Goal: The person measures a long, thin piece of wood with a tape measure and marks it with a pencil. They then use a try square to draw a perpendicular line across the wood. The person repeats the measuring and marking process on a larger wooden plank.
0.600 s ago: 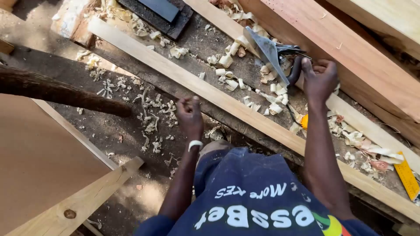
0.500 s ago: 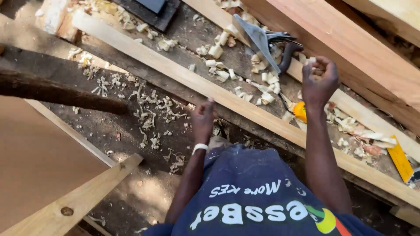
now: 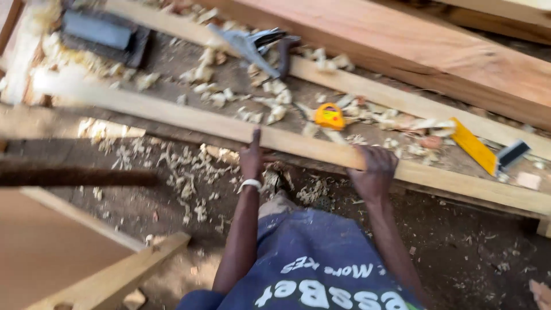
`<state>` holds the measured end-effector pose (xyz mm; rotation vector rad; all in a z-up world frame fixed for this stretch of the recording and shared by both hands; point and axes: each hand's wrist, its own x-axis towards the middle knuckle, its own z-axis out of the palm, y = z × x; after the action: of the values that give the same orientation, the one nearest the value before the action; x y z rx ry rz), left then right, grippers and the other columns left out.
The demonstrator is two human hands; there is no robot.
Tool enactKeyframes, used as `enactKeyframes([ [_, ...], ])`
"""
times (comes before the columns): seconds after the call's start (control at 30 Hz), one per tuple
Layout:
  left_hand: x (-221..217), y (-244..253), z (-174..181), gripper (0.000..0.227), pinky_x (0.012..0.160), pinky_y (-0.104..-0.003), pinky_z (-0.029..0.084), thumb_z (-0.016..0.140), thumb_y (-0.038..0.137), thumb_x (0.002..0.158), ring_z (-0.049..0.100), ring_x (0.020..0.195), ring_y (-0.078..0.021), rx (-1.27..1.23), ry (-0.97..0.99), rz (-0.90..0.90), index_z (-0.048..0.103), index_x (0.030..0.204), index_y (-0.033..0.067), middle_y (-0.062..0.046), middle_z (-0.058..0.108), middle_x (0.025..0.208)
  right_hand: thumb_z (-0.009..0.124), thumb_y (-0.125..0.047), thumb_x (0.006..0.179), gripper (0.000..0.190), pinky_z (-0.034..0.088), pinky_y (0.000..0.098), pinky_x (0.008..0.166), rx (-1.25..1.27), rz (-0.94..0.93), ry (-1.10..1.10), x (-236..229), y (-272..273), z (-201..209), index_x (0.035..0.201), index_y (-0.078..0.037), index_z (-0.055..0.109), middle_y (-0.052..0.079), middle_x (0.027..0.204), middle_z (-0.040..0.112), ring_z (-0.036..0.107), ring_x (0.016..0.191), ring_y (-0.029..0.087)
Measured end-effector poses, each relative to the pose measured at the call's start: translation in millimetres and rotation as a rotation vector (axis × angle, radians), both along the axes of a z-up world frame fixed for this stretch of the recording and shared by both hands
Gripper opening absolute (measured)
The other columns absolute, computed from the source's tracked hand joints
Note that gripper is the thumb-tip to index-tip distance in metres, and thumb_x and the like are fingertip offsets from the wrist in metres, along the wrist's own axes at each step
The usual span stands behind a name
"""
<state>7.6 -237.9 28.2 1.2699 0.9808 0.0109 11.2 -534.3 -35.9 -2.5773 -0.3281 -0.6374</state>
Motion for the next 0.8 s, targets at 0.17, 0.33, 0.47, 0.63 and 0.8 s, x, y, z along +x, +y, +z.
enactKeyframes([
  [0.17,-14,-49,-30,0.073,0.037,-0.025,0.036,0.079,0.048,0.085,0.055,0.038,-0.0178,0.036,-0.032,0.293,0.049,0.127,-0.0038,-0.017,0.063,0.068,0.090,-0.016,0.063,0.045,0.046,0.0405,0.099,-0.002,0.047,-0.153,-49,-33,-12,0.105,-0.028,0.080,-0.005,0.093,0.071,0.067,0.092,0.018],
  [0.33,-77,-70,-71,0.040,0.039,-0.027,0.041,0.081,0.026,0.085,0.054,0.037,-0.0190,0.011,-0.218,0.292,0.060,0.109,0.0020,-0.012,0.060,0.067,0.086,-0.013,0.073,0.032,0.050,0.0436,0.105,-0.082,-0.032,-0.220,-125,-53,-9,0.100,-0.027,0.077,-0.007,0.097,0.073,0.070,0.097,0.016],
  [0.47,-109,-87,-97,0.030,0.040,-0.031,0.038,0.077,0.020,0.085,0.047,0.050,-0.0115,-0.185,-0.209,0.233,0.048,0.093,0.0143,0.001,0.051,0.066,0.076,-0.017,0.075,0.047,0.043,0.0443,0.107,-0.050,0.064,0.060,-154,-72,13,0.122,-0.021,0.070,0.001,0.124,0.074,0.069,0.112,0.023],
  [0.63,-112,-126,-19,0.059,0.105,-0.042,0.055,0.078,0.044,0.077,0.068,0.115,-0.0334,-0.260,0.088,-0.095,0.070,0.117,0.0022,-0.018,0.074,0.121,0.084,-0.042,0.074,0.058,0.052,0.0453,0.100,0.064,0.159,0.461,-143,-94,4,0.126,-0.019,0.072,0.000,0.126,0.074,0.070,0.114,0.022],
  [0.8,-105,-131,-61,0.102,0.085,-0.036,0.065,0.094,0.052,0.051,0.073,0.109,-0.0233,0.007,0.159,-0.281,0.051,0.135,0.0105,-0.008,0.070,0.130,0.082,-0.021,0.084,0.023,0.057,0.0206,0.078,0.448,-0.123,0.400,-116,-51,97,0.106,-0.014,0.082,-0.004,0.096,0.081,0.075,0.090,0.004],
])
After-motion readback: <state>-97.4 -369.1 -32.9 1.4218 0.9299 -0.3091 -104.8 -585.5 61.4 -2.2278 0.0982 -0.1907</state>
